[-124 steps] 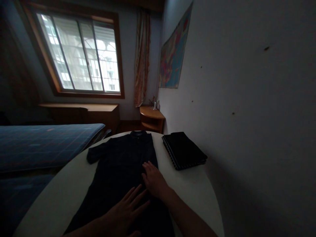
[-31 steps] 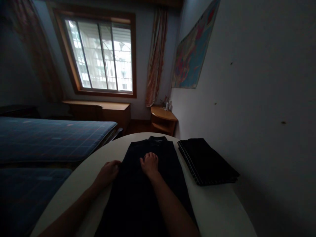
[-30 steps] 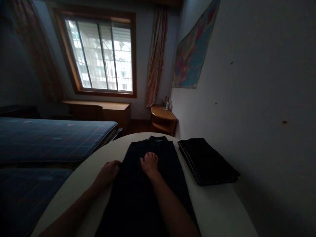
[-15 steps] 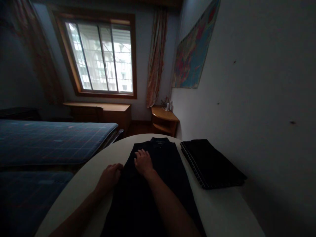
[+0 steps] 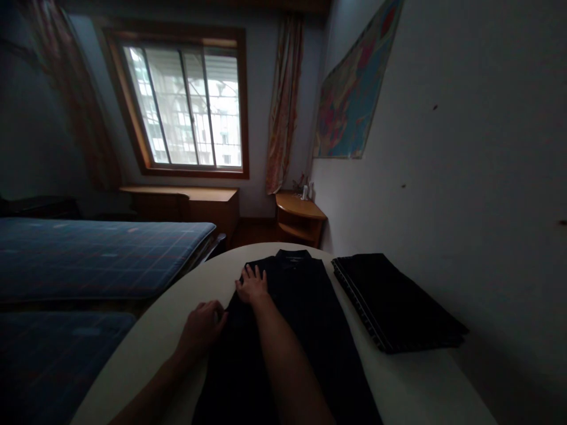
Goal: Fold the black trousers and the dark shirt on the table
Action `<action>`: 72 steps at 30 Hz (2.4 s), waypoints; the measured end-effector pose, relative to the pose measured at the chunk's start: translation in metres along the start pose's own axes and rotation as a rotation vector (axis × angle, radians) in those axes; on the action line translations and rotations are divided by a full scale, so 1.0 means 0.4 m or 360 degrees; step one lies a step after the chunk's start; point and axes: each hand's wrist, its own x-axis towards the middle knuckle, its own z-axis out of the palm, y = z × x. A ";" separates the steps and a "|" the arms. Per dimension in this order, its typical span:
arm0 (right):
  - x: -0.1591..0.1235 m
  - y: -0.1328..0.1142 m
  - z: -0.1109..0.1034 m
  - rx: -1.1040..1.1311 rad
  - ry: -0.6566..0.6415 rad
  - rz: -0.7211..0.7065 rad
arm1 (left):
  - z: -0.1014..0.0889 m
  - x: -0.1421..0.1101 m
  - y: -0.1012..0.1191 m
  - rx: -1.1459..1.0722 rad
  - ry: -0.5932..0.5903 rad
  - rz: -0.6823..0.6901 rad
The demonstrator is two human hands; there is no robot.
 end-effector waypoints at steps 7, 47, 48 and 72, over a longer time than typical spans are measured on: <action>0.023 0.004 -0.010 0.0019 0.0115 0.0109 | -0.002 -0.004 0.005 -0.0049 0.0034 -0.0071; -0.054 0.010 -0.121 0.0250 0.0225 0.0493 | -0.001 -0.042 0.112 -0.0175 0.0254 0.0553; -0.056 0.017 -0.115 0.0281 0.0237 0.0492 | -0.001 -0.042 0.113 -0.0180 0.0255 0.0569; -0.102 0.064 -0.072 -0.0014 0.0340 0.0468 | -0.023 -0.027 0.047 -0.0091 0.0049 -0.0090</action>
